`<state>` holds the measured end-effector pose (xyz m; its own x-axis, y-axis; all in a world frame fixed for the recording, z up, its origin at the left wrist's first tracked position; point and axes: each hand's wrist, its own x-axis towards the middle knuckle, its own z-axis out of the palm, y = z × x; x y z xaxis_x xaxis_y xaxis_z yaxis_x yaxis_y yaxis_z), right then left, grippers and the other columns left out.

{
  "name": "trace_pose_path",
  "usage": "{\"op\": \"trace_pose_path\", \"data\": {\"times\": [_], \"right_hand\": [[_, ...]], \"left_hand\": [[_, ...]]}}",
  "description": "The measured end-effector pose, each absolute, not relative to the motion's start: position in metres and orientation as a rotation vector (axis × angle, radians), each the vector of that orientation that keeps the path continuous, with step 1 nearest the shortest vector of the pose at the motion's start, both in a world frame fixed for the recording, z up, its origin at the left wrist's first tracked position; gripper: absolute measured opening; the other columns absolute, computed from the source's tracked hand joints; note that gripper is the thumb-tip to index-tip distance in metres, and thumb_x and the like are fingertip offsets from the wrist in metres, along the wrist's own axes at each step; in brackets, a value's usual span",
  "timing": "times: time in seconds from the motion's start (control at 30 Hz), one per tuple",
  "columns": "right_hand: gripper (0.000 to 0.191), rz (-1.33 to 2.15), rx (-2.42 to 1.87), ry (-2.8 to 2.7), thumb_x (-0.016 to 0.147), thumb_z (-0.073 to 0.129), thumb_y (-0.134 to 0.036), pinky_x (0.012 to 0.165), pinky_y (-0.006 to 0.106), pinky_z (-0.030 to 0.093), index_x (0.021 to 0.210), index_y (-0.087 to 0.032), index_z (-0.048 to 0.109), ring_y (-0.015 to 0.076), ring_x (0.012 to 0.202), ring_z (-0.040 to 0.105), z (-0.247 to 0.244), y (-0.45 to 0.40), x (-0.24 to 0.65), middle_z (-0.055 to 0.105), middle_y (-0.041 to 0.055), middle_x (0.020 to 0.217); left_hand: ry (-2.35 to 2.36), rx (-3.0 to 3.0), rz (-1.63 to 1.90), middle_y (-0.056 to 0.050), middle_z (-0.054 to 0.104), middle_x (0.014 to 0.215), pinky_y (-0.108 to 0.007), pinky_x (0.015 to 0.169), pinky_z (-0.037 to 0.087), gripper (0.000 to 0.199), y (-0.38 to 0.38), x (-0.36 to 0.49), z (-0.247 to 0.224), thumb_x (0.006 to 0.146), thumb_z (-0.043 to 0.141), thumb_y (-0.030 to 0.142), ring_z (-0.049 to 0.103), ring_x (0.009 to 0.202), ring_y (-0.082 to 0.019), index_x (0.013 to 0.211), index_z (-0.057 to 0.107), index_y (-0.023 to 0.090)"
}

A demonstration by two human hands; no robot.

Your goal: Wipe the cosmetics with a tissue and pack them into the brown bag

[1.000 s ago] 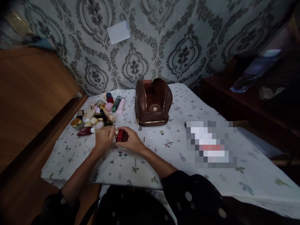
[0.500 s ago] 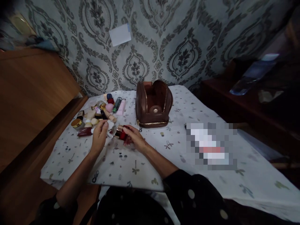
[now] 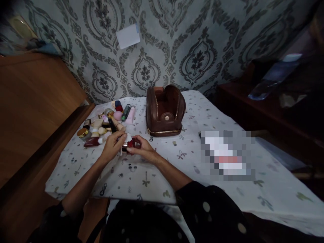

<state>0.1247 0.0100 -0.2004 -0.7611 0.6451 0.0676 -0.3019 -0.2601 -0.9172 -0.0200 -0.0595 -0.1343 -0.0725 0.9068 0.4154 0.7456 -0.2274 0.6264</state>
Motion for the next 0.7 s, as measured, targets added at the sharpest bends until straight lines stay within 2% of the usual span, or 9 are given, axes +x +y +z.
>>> {"op": "trace_pose_path", "data": {"times": [0.1, 0.27, 0.5, 0.6, 0.7], "right_hand": [[0.056, 2.044, -0.431, -1.384, 0.056, 0.088, -0.042, 0.068, 0.028, 0.058, 0.096, -0.022, 0.054, 0.0150, 0.081, 0.063, -0.203, 0.010, 0.124, 0.063, -0.0019, 0.090], [0.056, 2.040, -0.428, -1.362, 0.058, 0.087, -0.042, 0.074, 0.032, 0.060, 0.099, -0.022, 0.055, 0.0191, 0.094, 0.065, -0.204, 0.010, 0.124, 0.064, 0.0017, 0.103], [0.059, 1.899, -0.448, -1.443, 0.057, 0.088, -0.042, 0.084, 0.035, 0.056, 0.103, -0.024, 0.054, 0.0190, 0.093, 0.067, -0.207, 0.011, 0.123, 0.064, 0.0029, 0.108], [0.059, 1.846, -0.421, -1.484, 0.060, 0.086, -0.042, 0.085, 0.036, 0.054, 0.106, -0.024, 0.054, 0.0184, 0.090, 0.066, -0.207, 0.010, 0.124, 0.064, 0.0034, 0.109], [0.058, 1.811, -0.427, -1.510, 0.063, 0.085, -0.042, 0.085, 0.036, 0.054, 0.108, -0.024, 0.053, 0.0184, 0.090, 0.066, -0.205, 0.009, 0.125, 0.062, 0.0033, 0.109]], "left_hand": [[1.883, 1.877, 1.180, 0.003, 0.044, 0.063, -0.025, 0.060, 0.034, 0.037, -0.057, -0.020, -0.137, 0.096, 0.040, 0.039, 0.044, 0.062, -0.012, 0.066, 0.046, 0.020], [1.948, 1.771, 1.119, 0.002, 0.050, 0.067, -0.026, 0.062, 0.034, 0.043, -0.057, -0.017, -0.138, 0.096, 0.033, 0.050, 0.047, 0.066, -0.014, 0.070, 0.049, 0.019], [1.957, 1.616, 1.086, 0.000, 0.052, 0.062, -0.028, 0.060, 0.033, 0.053, -0.056, -0.020, -0.142, 0.093, 0.028, 0.061, 0.048, 0.063, -0.016, 0.065, 0.047, 0.020], [1.937, 1.517, 1.086, -0.001, 0.053, 0.060, -0.028, 0.060, 0.035, 0.055, -0.054, -0.025, -0.146, 0.092, 0.028, 0.059, 0.050, 0.062, -0.017, 0.061, 0.050, 0.020], [1.883, 1.443, 1.082, -0.001, 0.057, 0.061, -0.028, 0.058, 0.039, 0.046, -0.053, -0.031, -0.151, 0.090, 0.035, 0.050, 0.052, 0.060, -0.017, 0.064, 0.054, 0.018]]}}
